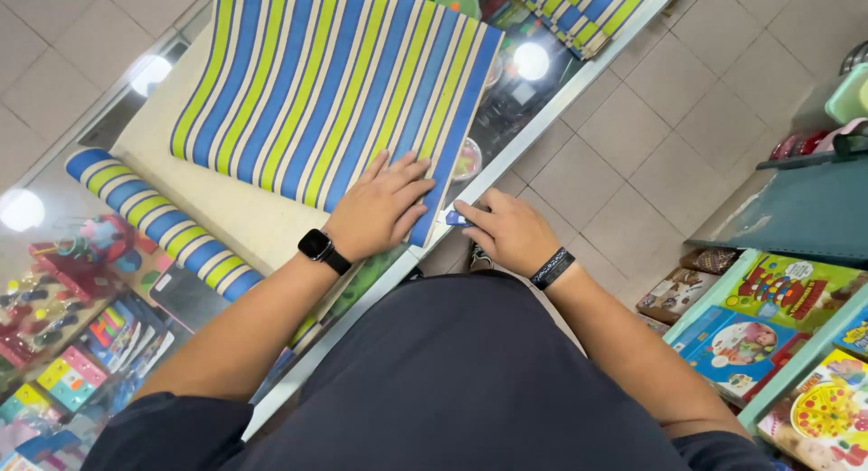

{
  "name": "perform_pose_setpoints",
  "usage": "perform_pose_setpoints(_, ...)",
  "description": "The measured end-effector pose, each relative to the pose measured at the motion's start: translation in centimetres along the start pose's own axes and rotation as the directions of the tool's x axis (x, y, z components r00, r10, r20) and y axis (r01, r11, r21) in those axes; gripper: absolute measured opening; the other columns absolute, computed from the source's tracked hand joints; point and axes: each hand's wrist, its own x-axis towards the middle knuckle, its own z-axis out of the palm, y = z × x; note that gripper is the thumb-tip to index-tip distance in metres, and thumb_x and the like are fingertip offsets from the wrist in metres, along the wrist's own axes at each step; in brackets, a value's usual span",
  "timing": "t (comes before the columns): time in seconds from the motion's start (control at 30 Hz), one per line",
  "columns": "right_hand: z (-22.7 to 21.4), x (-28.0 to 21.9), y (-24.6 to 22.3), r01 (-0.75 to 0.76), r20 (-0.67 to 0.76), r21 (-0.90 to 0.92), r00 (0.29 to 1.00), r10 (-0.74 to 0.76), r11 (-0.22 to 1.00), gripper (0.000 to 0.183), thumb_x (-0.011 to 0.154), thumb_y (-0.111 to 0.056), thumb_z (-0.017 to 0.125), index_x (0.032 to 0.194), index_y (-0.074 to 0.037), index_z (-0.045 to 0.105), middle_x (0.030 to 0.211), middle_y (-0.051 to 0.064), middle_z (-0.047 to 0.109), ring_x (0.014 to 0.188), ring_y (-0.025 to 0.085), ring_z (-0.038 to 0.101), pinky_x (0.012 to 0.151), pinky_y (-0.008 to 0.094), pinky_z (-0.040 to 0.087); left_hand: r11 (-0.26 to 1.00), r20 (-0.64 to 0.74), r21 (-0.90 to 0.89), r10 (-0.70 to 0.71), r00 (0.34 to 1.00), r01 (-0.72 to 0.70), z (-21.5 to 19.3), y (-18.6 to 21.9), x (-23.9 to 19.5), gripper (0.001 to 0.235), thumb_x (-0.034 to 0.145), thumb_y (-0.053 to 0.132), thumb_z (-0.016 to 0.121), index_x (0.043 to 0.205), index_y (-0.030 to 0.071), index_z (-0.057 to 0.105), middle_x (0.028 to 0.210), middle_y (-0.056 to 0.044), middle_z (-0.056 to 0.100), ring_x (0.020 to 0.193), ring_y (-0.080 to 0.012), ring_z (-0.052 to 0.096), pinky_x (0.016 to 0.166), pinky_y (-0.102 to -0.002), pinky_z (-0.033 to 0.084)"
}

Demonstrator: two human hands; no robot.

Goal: Measuring and cutting a sheet of striped wrapping paper from a roll using a utility knife on a store counter.

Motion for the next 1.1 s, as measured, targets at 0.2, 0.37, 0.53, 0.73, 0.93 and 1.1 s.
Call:
perform_pose_setpoints(0.2,0.6,-1.0,-2.1,0.007,0.006,-0.019,1.000,-0.007,1.000,0.041,0.104,-0.035,0.060,0.141,-0.017,0.064,0.099,0.013,0.061,0.074,0.028,0.064,0.058,0.036,0.053,1.000,0.001,0.004,0.029,1.000,-0.029,0.3,-0.6,-2.2,0.058,0.103,0.054,0.054,0.148,0.018,0.053,0.159,-0.012,0.047,0.150,-0.0316,0.039,0.125,-0.056,0.019)
perform_pose_setpoints(0.37,2.1,-2.0,-3.2,-0.026,-0.026,0.008,0.999,0.027,1.000,0.047,0.103,-0.041,0.060,0.145,-0.020,0.061,0.097,0.008,0.060,0.069,0.025,0.064,0.053,0.035,0.053,0.990,-0.014,0.101,0.099,0.995,-0.098,1.5,0.2,-2.5,0.060,0.107,0.054,0.045,0.157,0.020,0.045,0.163,-0.012,0.041,0.153,-0.0305,0.034,0.125,-0.056,0.018)
perform_pose_setpoints(0.53,2.7,-2.4,-3.2,-0.037,-0.073,-0.018,0.997,0.035,0.999,0.045,0.103,-0.042,0.060,0.144,-0.023,0.062,0.096,0.006,0.060,0.069,0.023,0.064,0.052,0.034,0.053,0.988,-0.071,0.123,0.097,0.993,-0.088,3.3,-0.3,-1.1,0.056,0.110,0.049,0.037,0.157,0.019,0.045,0.162,-0.014,0.042,0.152,-0.0322,0.036,0.124,-0.057,0.018)
perform_pose_setpoints(0.73,2.6,-2.4,-2.8,-0.049,-0.112,0.002,0.993,0.049,0.999,0.045,0.103,-0.042,0.061,0.145,-0.026,0.063,0.094,0.003,0.060,0.066,0.026,0.065,0.050,0.036,0.053,0.977,-0.143,0.186,0.131,0.981,-0.103,4.9,-0.3,0.3,0.052,0.111,0.049,0.038,0.152,0.020,0.050,0.158,-0.011,0.047,0.150,-0.0309,0.039,0.124,-0.055,0.021)
perform_pose_setpoints(0.93,2.1,-2.4,-0.1,-0.054,-0.138,-0.007,0.989,0.053,0.998,0.043,0.102,-0.038,0.063,0.144,-0.026,0.064,0.093,0.004,0.060,0.068,0.027,0.066,0.050,0.036,0.053,0.985,-0.167,0.169,0.060,0.984,-0.032,5.5,0.1,2.9,0.050,0.112,0.045,0.041,0.152,0.018,0.052,0.157,-0.012,0.048,0.149,-0.0317,0.039,0.124,-0.054,0.022)
perform_pose_setpoints(1.1,1.4,-2.1,2.0,-0.036,-0.174,-0.089,0.985,0.020,0.995,0.042,0.102,-0.036,0.065,0.144,-0.029,0.064,0.092,0.006,0.059,0.071,0.030,0.065,0.056,0.038,0.052,0.993,-0.137,0.110,-0.033,0.990,0.048,5.8,0.2,4.7,0.050,0.113,0.040,0.044,0.156,0.016,0.048,0.163,-0.013,0.041,0.152,-0.0335,0.034,0.124,-0.055,0.021)
